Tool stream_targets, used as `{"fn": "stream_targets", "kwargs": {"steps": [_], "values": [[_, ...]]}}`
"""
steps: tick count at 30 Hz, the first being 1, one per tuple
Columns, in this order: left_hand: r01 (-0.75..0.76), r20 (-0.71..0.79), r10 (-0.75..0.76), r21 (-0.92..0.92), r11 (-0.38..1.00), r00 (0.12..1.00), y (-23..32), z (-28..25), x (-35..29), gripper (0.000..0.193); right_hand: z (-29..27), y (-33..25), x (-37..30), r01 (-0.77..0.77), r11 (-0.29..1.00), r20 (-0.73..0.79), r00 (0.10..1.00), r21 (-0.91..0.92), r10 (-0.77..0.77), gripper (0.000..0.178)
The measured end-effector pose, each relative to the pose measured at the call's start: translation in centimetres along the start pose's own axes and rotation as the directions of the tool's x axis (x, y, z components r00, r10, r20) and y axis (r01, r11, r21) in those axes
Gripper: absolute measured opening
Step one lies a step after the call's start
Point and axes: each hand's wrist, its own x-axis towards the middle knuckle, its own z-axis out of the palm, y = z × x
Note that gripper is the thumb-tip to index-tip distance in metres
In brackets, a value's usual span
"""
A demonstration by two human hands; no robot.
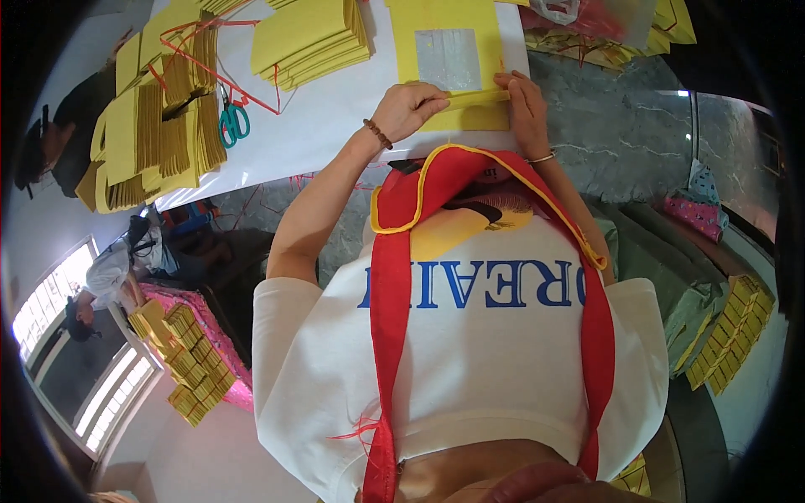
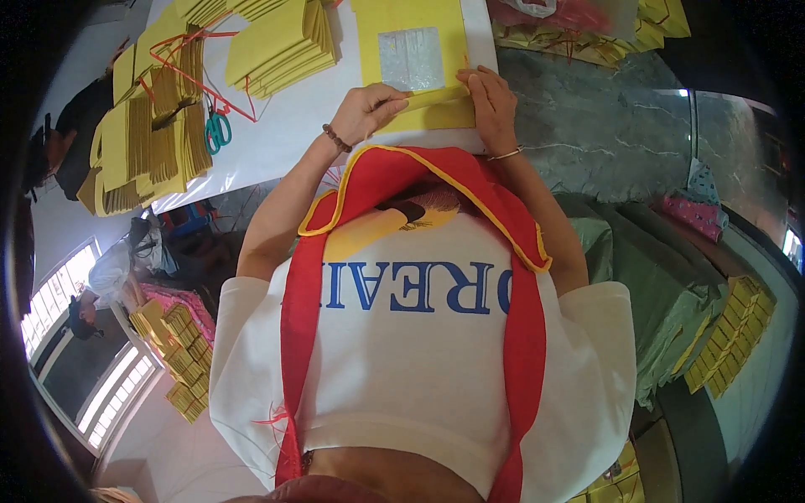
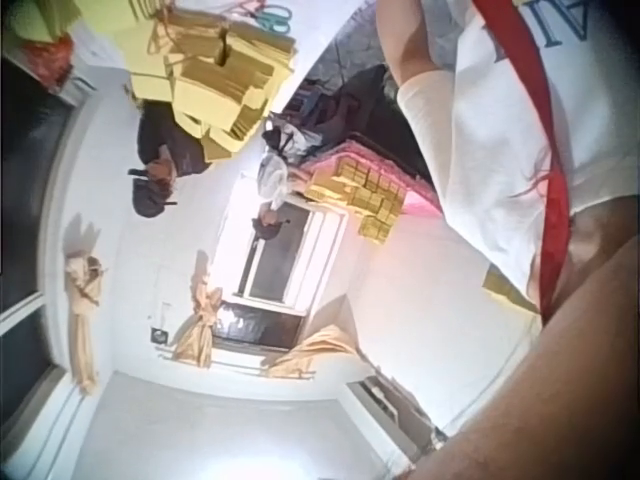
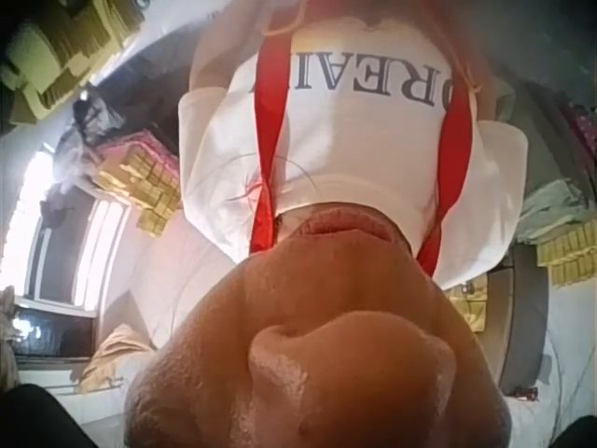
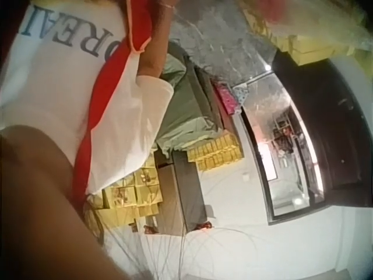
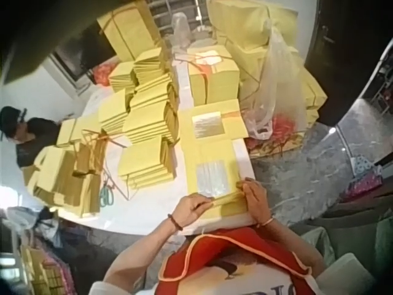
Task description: Folding stacks of joss paper with silver foil inlays.
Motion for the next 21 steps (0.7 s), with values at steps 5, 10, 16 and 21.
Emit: {"fn": "stream_targets", "kwargs": {"steps": [5,10,16,21], "values": [[0.136,0.141,-0.131,-0.03,0.99,0.981,0.4,-1.2,0.7,0.021,0.1,0.0,-0.2,0.009,1.0,-0.022,1.0,0.003,-0.009,0.027],[0.232,0.271,-0.183,-0.163,0.959,0.945,-1.0,-2.1,1.9,0.02,0.2,0.3,-0.2,0.005,1.0,-0.042,0.999,0.012,-0.005,0.028],[0.33,0.401,-0.218,-0.235,0.914,0.89,-1.1,-2.9,3.1,0.02,0.2,0.3,-0.3,-0.001,1.0,-0.041,0.999,-0.03,0.0,0.03],[0.328,0.413,-0.2,-0.265,0.907,0.888,-2.1,-2.7,3.2,0.022,0.1,0.1,-0.2,0.004,0.999,-0.029,1.0,-0.033,-0.005,0.03]]}}
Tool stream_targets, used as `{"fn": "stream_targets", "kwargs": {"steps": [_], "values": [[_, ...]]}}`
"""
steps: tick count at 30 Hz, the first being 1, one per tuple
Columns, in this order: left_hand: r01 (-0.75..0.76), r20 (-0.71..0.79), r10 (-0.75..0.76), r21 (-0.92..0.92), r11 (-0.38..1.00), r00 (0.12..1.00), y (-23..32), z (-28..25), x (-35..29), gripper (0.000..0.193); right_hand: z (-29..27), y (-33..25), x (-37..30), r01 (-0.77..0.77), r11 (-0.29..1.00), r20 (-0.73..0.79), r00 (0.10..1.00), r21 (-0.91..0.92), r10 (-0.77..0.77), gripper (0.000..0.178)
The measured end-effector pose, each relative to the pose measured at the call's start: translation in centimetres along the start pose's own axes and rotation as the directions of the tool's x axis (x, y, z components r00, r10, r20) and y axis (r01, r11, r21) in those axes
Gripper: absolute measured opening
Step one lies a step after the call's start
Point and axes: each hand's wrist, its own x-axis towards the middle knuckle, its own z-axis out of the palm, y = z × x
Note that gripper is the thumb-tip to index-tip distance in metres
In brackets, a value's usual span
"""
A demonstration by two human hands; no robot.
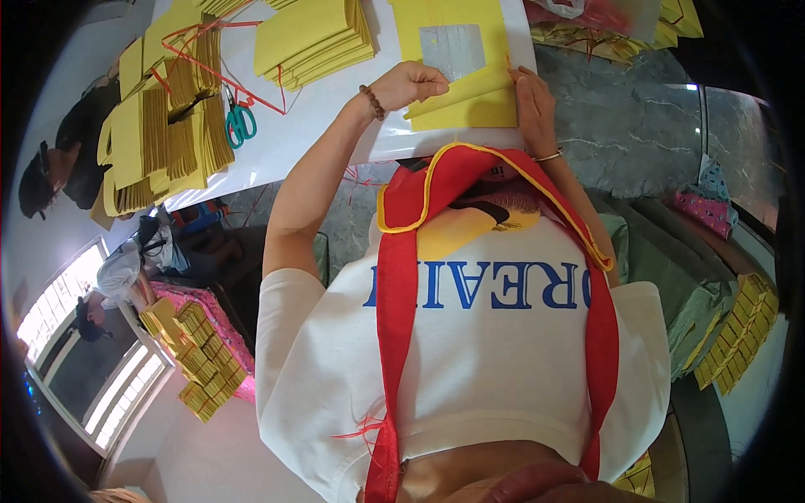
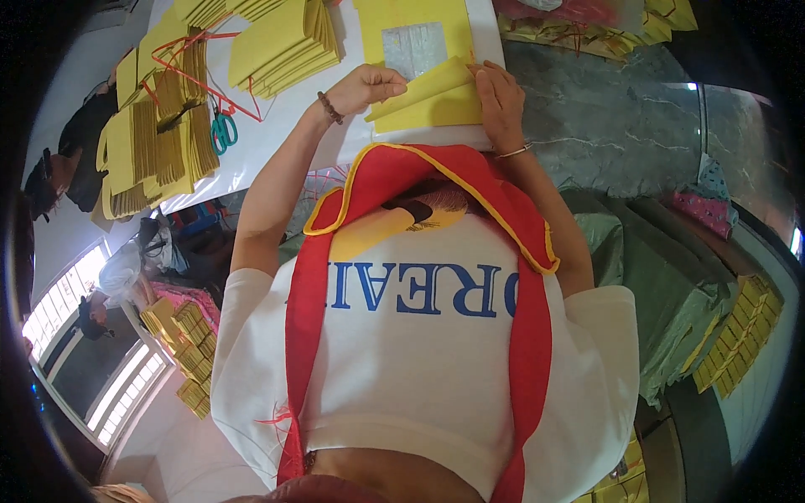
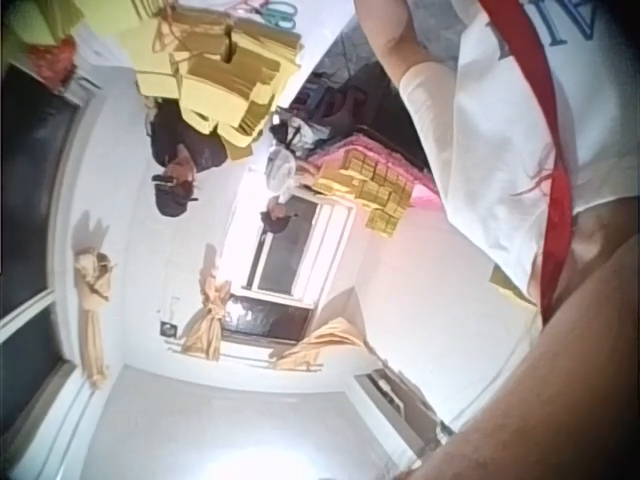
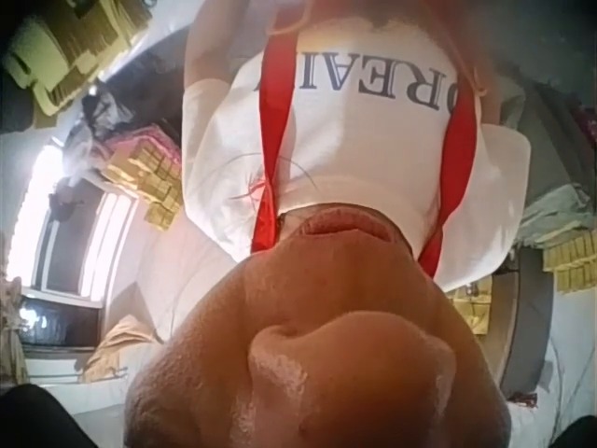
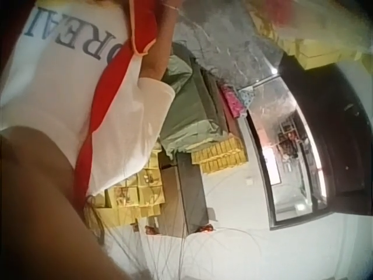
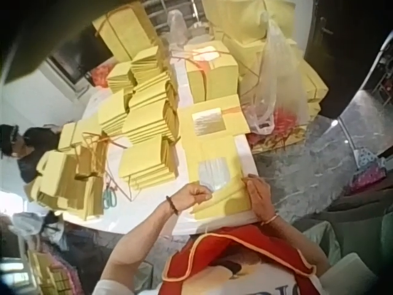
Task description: Folding stacks of joss paper with silver foil inlays.
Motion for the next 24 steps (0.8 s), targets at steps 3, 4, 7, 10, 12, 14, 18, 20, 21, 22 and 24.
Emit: {"fn": "stream_targets", "kwargs": {"steps": [3,4,7,10,12,14,18,20,21,22,24], "values": [[0.031,0.008,-0.031,0.035,0.999,0.999,0.4,0.0,0.0,0.022,0.0,0.5,-0.1,0.007,1.0,0.0,1.0,-0.003,-0.007,0.03],[0.033,0.013,-0.033,0.033,0.999,0.999,0.5,-0.1,-0.1,0.021,0.0,0.6,-0.1,0.005,1.0,0.0,1.0,-0.001,-0.005,0.03],[0.022,0.016,-0.022,0.023,1.0,1.0,-0.2,-0.1,0.1,0.02,0.0,0.4,0.0,-0.001,1.0,0.009,1.0,0.014,0.001,0.03],[0.026,0.025,-0.026,0.022,0.999,0.999,0.3,-0.2,0.1,0.02,-0.1,0.3,0.0,-0.003,0.999,0.013,1.0,0.036,0.002,0.03],[0.044,0.031,-0.045,0.029,0.999,0.999,1.1,-0.2,-0.1,0.019,-0.1,0.4,0.0,0.003,0.999,0.009,1.0,0.045,-0.004,0.03],[0.084,0.028,-0.086,0.045,0.995,0.996,1.5,-0.2,-0.3,0.019,-0.1,0.3,0.1,0.003,1.0,0.014,1.0,0.03,-0.004,0.03],[0.078,0.017,-0.079,0.048,0.996,0.997,1.8,-0.2,-0.4,0.019,0.0,0.2,0.1,0.002,1.0,0.025,1.0,0.021,-0.003,0.031],[0.092,0.029,-0.093,0.039,0.995,0.995,1.7,-0.2,-0.4,0.018,0.0,0.3,0.0,0.005,1.0,0.03,1.0,0.017,-0.006,0.031],[0.092,0.03,-0.093,0.038,0.995,0.995,1.8,-0.2,-0.4,0.018,-0.1,0.3,0.0,0.009,1.0,0.033,0.999,0.013,-0.009,0.031],[0.091,0.031,-0.093,0.046,0.995,0.995,1.9,-0.3,-0.3,0.018,-0.1,0.5,-0.1,0.008,1.0,0.033,0.999,0.013,-0.008,0.031],[0.09,0.031,-0.092,0.055,0.994,0.995,1.8,-0.3,-0.3,0.018,0.0,0.7,-0.1,0.007,1.0,0.039,0.999,0.004,-0.007,0.032]]}}
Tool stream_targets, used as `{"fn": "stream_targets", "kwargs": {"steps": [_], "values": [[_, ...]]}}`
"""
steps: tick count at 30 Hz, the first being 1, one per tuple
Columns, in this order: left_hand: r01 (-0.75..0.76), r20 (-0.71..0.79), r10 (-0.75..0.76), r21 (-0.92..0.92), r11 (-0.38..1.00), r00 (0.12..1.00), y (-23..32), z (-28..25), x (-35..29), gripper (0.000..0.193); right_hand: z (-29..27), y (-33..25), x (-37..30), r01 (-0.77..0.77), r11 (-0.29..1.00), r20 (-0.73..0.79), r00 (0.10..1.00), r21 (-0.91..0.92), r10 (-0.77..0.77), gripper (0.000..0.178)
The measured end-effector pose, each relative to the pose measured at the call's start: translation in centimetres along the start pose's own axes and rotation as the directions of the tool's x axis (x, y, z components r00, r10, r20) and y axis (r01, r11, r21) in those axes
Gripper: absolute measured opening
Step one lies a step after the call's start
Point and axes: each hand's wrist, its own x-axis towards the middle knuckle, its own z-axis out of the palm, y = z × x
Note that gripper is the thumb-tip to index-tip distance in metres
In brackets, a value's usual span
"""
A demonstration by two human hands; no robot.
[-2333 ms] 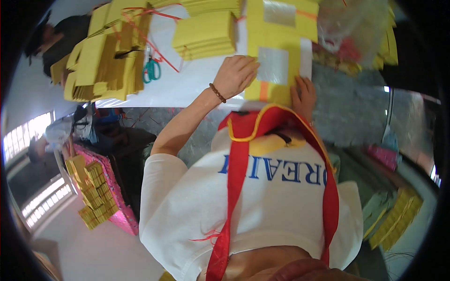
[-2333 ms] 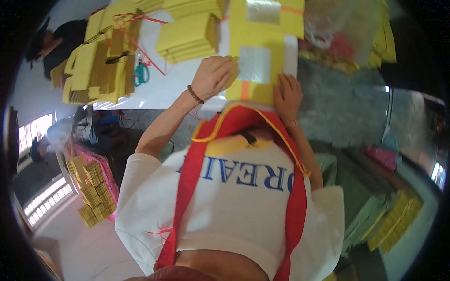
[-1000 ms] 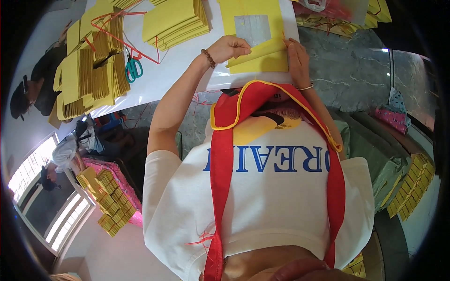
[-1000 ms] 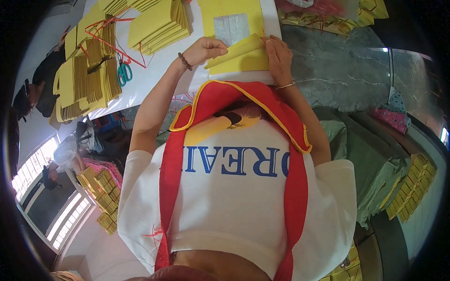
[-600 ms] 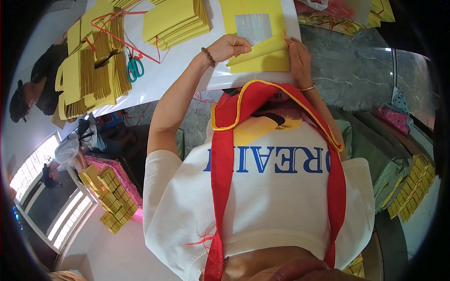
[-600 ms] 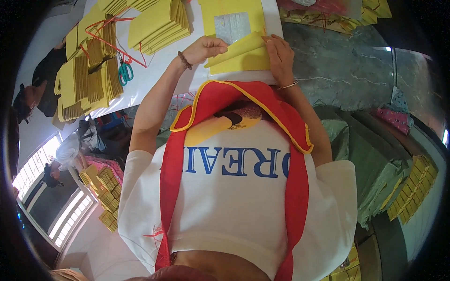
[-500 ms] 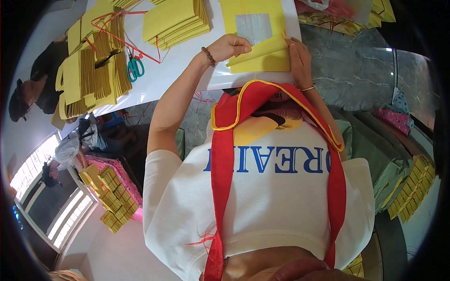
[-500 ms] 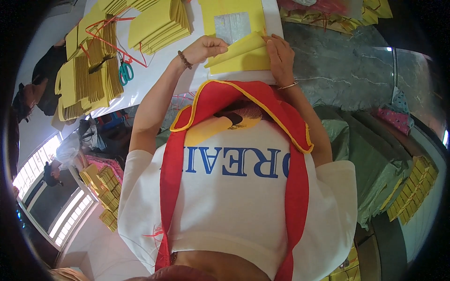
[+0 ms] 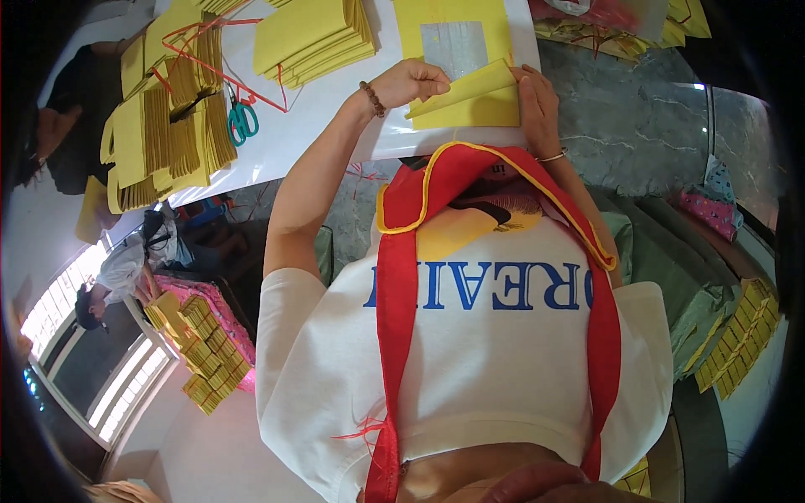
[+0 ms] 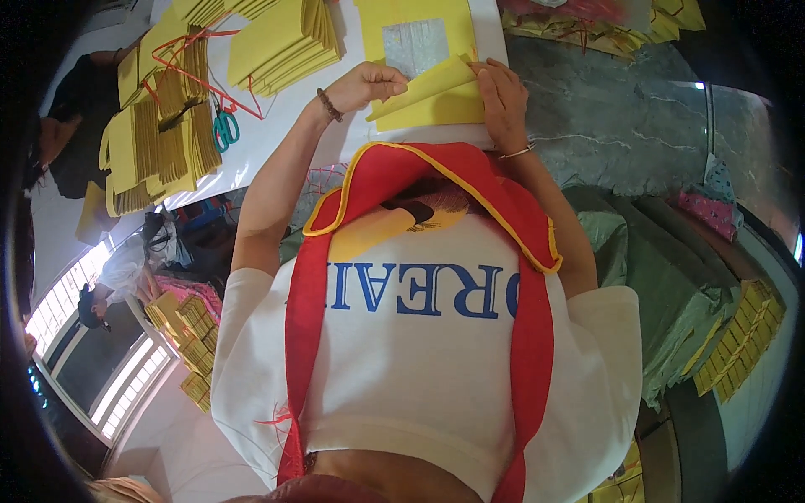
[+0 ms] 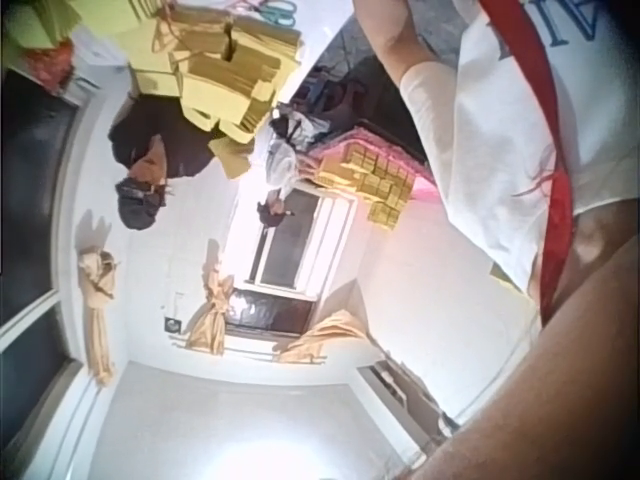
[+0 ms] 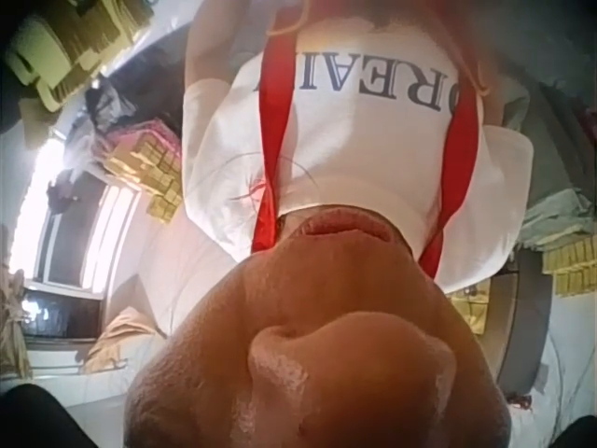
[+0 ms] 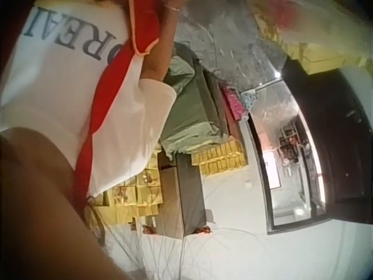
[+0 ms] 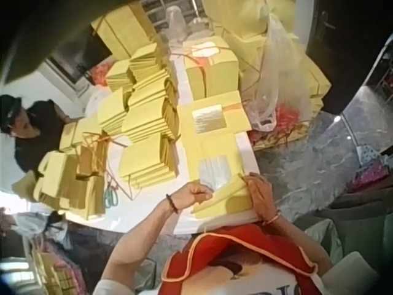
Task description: Folding stacks of joss paper with silver foil inlays.
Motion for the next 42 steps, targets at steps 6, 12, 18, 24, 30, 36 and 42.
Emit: {"fn": "stream_targets", "kwargs": {"steps": [6,12,18,24,30,36,42], "values": [[-0.015,0.021,0.016,-0.039,0.999,1.0,-0.5,0.0,0.2,0.018,-0.2,-0.6,0.1,-0.003,1.0,0.014,1.0,-0.017,0.003,0.032],[-0.042,0.036,0.043,-0.03,0.999,0.998,-1.0,-0.1,0.4,0.02,-0.2,-0.3,0.1,-0.004,1.0,0.02,1.0,-0.005,0.004,0.032],[-0.025,0.046,0.027,-0.042,0.999,0.999,-0.4,-0.1,0.2,0.02,-0.2,-0.1,0.1,-0.026,0.999,0.015,1.0,0.028,0.025,0.028],[-0.022,-0.021,0.021,-0.016,1.0,1.0,0.0,0.3,-0.5,0.021,0.1,-0.3,0.1,0.075,0.986,0.052,0.996,-0.151,-0.067,0.032],[-0.296,-0.039,0.343,0.417,0.859,0.939,0.7,0.7,-2.5,0.043,0.2,0.5,-0.2,0.029,0.989,0.049,0.999,-0.142,-0.022,0.035],[-0.315,-0.179,0.572,0.687,0.655,0.801,-1.9,1.3,-3.1,0.062,0.3,0.6,0.0,0.022,0.994,0.038,0.999,-0.106,-0.018,0.031],[-0.259,-0.232,0.684,0.804,0.535,0.692,-4.8,1.5,-1.2,0.051,-0.1,0.8,0.1,0.115,0.992,0.07,0.991,-0.051,-0.111,0.031]]}}
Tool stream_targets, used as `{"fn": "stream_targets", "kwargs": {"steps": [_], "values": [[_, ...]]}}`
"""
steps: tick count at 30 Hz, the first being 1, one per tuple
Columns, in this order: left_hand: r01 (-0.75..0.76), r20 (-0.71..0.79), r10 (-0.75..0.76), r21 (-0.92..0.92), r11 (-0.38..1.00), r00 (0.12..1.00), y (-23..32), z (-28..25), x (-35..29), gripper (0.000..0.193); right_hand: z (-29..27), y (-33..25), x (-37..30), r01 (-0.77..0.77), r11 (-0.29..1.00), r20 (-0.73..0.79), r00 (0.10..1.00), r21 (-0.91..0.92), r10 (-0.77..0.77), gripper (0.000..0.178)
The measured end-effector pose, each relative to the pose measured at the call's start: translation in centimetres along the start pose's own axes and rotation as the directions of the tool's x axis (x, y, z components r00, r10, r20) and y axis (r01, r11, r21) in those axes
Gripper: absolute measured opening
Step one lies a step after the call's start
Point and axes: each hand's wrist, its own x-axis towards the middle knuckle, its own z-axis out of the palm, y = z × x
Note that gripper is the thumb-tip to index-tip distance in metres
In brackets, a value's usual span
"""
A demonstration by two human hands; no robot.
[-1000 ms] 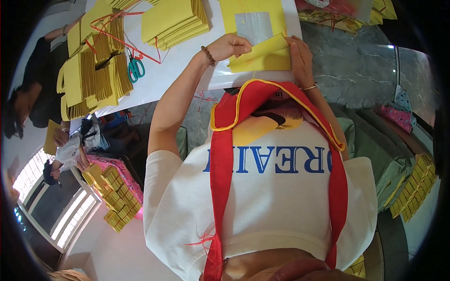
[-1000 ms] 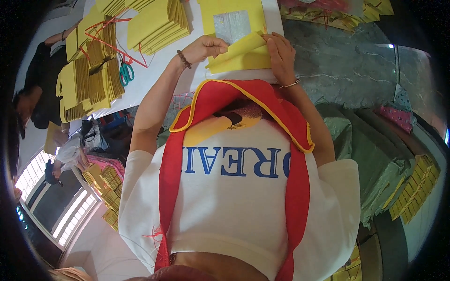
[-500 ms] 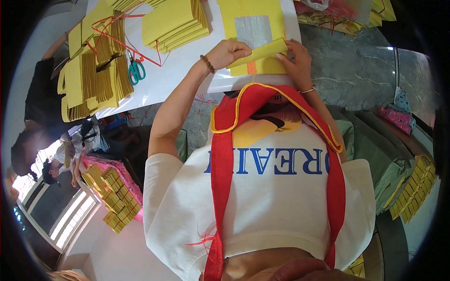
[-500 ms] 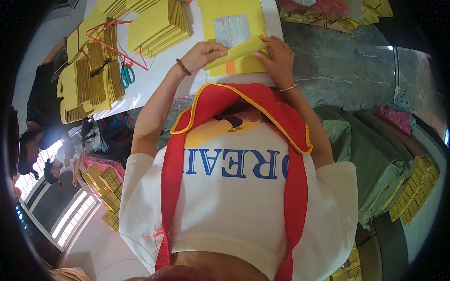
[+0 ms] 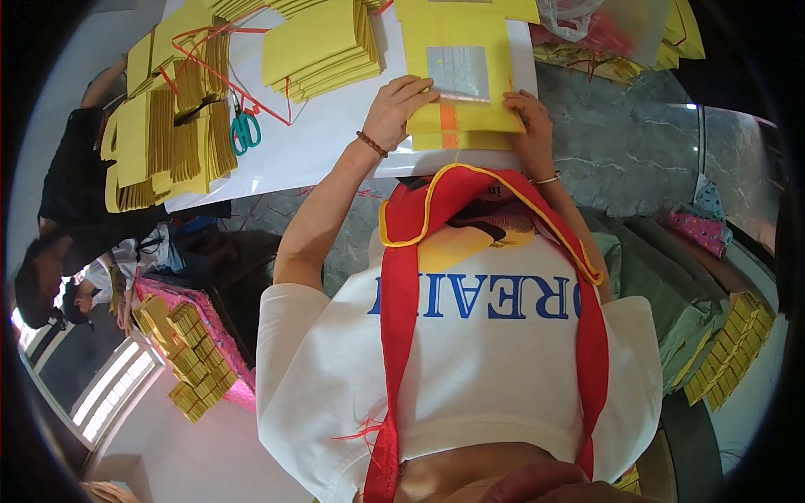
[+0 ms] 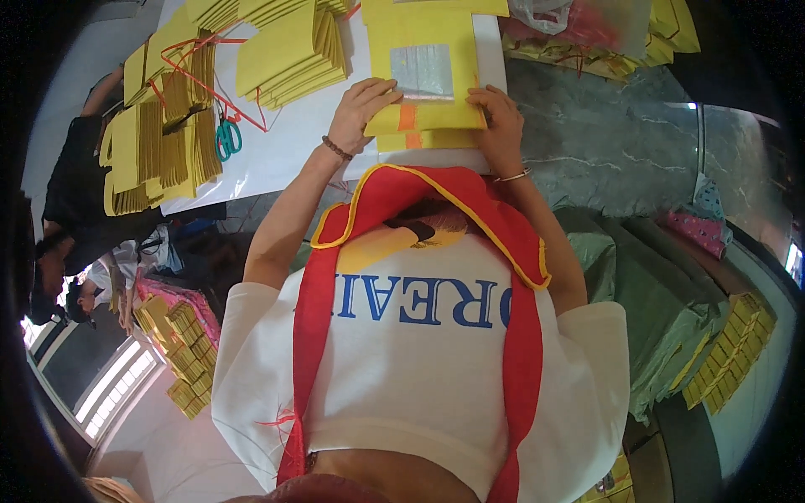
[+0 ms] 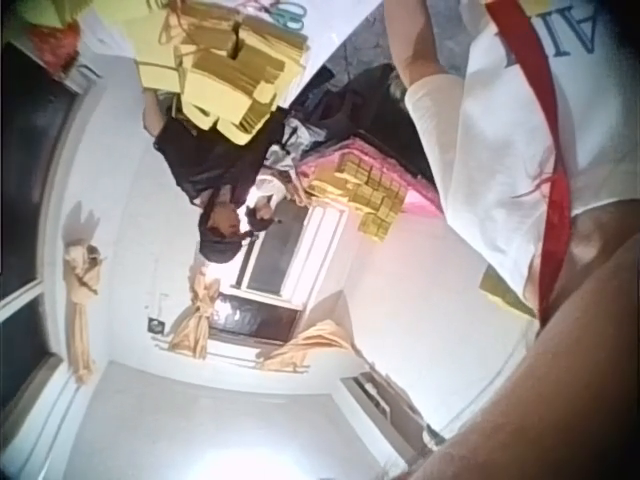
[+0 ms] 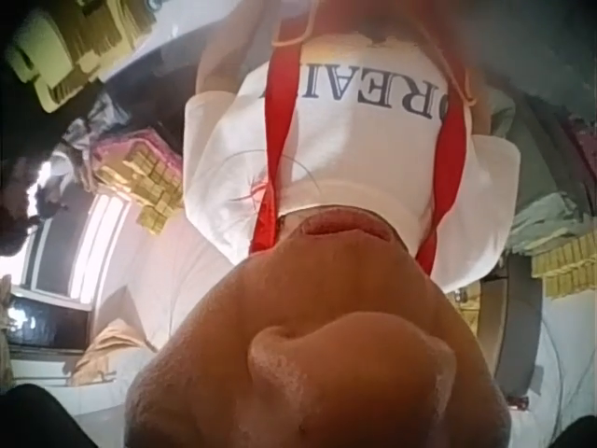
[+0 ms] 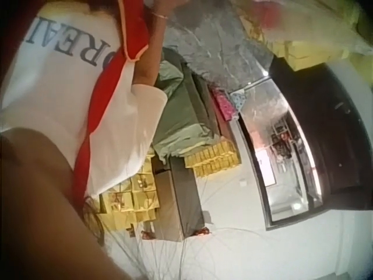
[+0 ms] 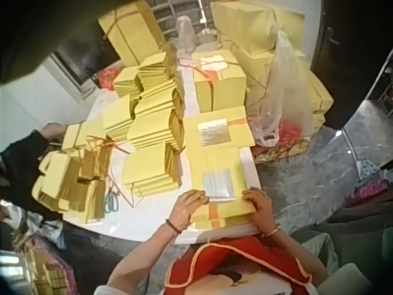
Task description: Folding stacks of joss paper with silver foil inlays.
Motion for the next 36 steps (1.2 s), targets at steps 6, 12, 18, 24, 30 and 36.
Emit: {"fn": "stream_targets", "kwargs": {"steps": [6,12,18,24,30,36], "values": [[-0.06,-0.055,0.066,0.09,0.994,0.996,1.9,-1.9,0.1,0.041,-1.2,-2.1,0.8,0.036,0.997,-0.041,0.998,-0.066,-0.039,0.034],[-0.055,0.06,0.053,0.042,0.998,0.997,5.4,-3.7,-1.4,0.036,-3.9,-3.1,-0.3,0.282,0.923,0.249,0.944,-0.26,-0.218,0.025],[0.263,0.078,-0.252,-0.339,0.903,0.965,5.5,-2.0,-2.3,0.024,-3.4,-2.4,-0.8,0.05,0.996,0.372,0.928,-0.077,-0.018,0.023],[0.666,0.201,-0.662,-0.463,0.585,0.722,4.2,-0.5,-0.9,0.035,-2.5,-2.6,0.4,-0.447,0.894,0.421,0.805,-0.034,0.418,0.032],[0.704,0.25,-0.694,-0.5,0.505,0.675,2.7,0.6,0.1,0.033,-1.2,-4.0,1.1,-0.459,0.865,0.203,0.884,0.204,0.421,0.05],[0.757,0.291,-0.722,-0.442,0.481,0.628,2.2,0.6,1.2,0.034,-0.7,-3.9,1.7,-0.464,0.886,0.162,0.875,0.011,0.456,0.046]]}}
